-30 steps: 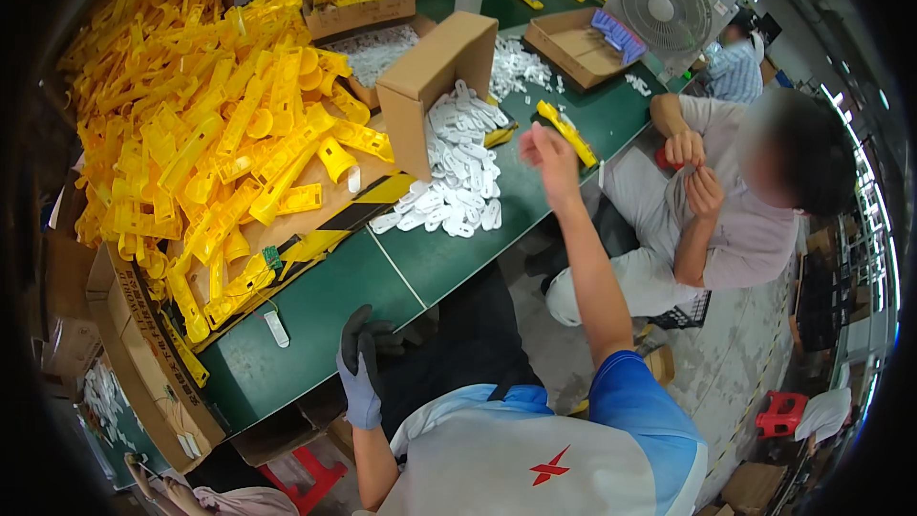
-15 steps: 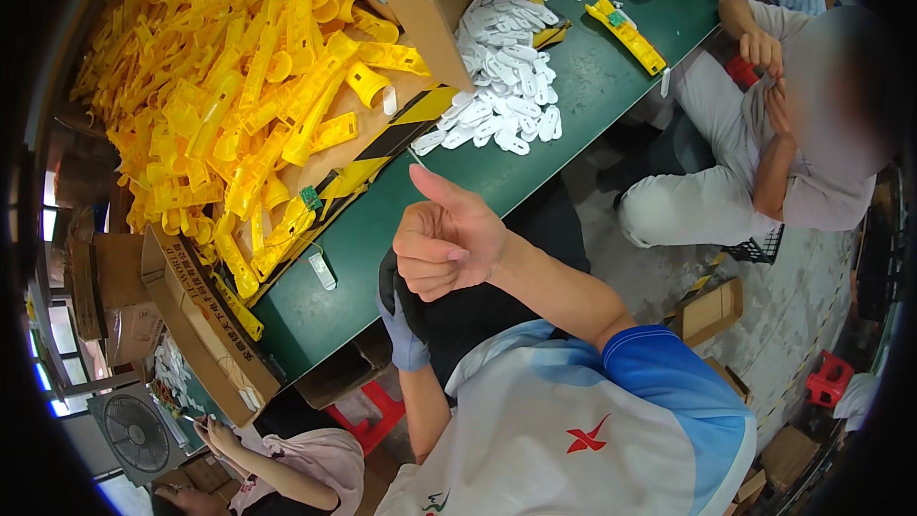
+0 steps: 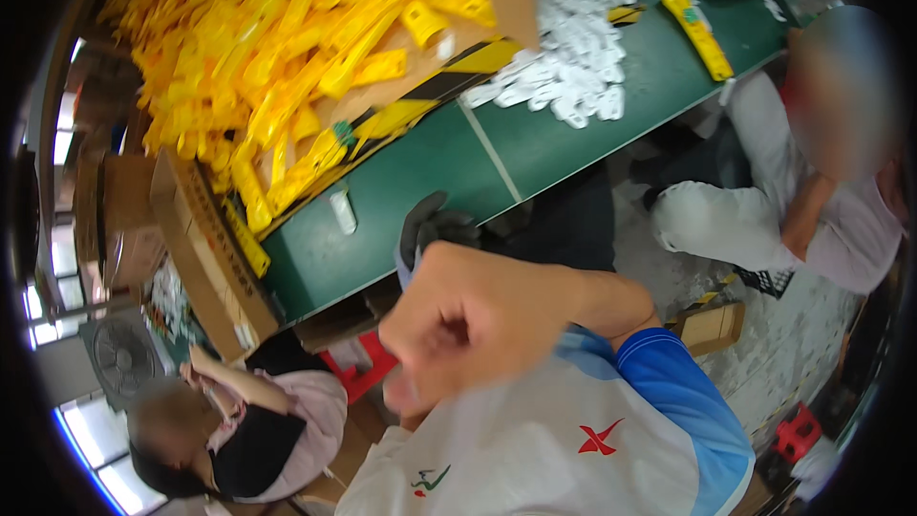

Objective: Assembling electronic components and wiring into yellow plastic light housings on an industrial assembly line.

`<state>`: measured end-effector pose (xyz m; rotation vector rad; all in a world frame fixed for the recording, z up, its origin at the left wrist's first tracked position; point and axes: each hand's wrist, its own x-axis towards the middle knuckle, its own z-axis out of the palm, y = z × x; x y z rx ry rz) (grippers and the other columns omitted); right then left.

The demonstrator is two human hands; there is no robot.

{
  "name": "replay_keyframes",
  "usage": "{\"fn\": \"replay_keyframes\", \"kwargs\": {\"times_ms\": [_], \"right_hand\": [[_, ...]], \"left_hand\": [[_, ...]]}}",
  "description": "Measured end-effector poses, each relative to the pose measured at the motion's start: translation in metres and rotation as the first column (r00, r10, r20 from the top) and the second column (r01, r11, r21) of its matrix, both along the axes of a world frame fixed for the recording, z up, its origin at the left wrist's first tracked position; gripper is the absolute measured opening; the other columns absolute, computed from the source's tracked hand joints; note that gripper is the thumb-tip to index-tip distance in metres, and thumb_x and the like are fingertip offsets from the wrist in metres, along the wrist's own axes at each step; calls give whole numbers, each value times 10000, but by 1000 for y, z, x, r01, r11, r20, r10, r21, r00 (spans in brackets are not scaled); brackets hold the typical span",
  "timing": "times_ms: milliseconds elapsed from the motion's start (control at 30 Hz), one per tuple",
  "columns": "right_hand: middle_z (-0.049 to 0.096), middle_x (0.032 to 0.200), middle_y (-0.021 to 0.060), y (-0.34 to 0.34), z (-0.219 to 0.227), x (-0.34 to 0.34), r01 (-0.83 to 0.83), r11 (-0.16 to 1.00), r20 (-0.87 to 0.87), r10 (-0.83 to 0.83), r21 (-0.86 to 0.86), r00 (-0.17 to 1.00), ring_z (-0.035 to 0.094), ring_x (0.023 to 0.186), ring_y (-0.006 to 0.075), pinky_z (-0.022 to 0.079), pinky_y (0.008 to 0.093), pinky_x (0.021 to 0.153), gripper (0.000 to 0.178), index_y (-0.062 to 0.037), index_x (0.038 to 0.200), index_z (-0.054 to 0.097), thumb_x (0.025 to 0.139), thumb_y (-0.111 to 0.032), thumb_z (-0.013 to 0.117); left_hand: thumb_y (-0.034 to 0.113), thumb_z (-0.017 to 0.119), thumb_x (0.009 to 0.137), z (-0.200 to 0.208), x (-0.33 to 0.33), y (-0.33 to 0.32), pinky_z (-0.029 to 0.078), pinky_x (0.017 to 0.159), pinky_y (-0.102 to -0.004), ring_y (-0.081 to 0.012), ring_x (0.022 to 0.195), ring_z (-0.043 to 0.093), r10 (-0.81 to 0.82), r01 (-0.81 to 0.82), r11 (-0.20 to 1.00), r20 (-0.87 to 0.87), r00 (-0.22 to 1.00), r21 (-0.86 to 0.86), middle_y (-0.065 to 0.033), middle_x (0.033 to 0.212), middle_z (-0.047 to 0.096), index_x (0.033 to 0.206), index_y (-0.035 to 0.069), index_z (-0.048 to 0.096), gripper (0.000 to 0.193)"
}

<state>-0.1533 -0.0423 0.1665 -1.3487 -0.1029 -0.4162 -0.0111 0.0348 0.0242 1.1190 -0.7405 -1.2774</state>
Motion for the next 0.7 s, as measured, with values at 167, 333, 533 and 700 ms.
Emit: {"fn": "replay_keyframes", "kwargs": {"times_ms": [167,333,533,700], "right_hand": [[565,610,60,10,44,16,-57,974,447,152,-218,882,574,508,247,400,292,446,367,-93,636,548,866,-290,756],[530,618,41,25,32,29,-208,975,573,212,-73,792,511,470,223,362,332,434,319,-67,653,532,876,-190,724],[515,620,47,59,19,38,-445,885,698,233,136,677,508,470,221,356,332,427,301,-58,668,540,893,-175,703],[554,599,38,52,18,40,-311,938,723,110,151,682,518,449,220,337,328,425,307,-72,659,574,877,-206,745]], "left_hand": [[212,499,1026,2,27,12,529,798,-334,-195,856,643,288,-271,956,196,937,-107,-145,1027,665,1306,-28,515,368],[64,661,874,1,72,15,466,901,-389,-288,1027,592,653,-573,706,695,302,-415,-178,1146,610,1266,-25,538,420],[128,733,787,-9,80,16,372,1005,-466,-361,1179,472,262,-451,852,962,-73,-266,-171,1194,555,1216,30,560,472],[150,741,784,-12,79,10,395,963,-475,-354,1135,507,230,-476,834,960,-160,-279,-138,1179,573,1116,61,594,374]]}}
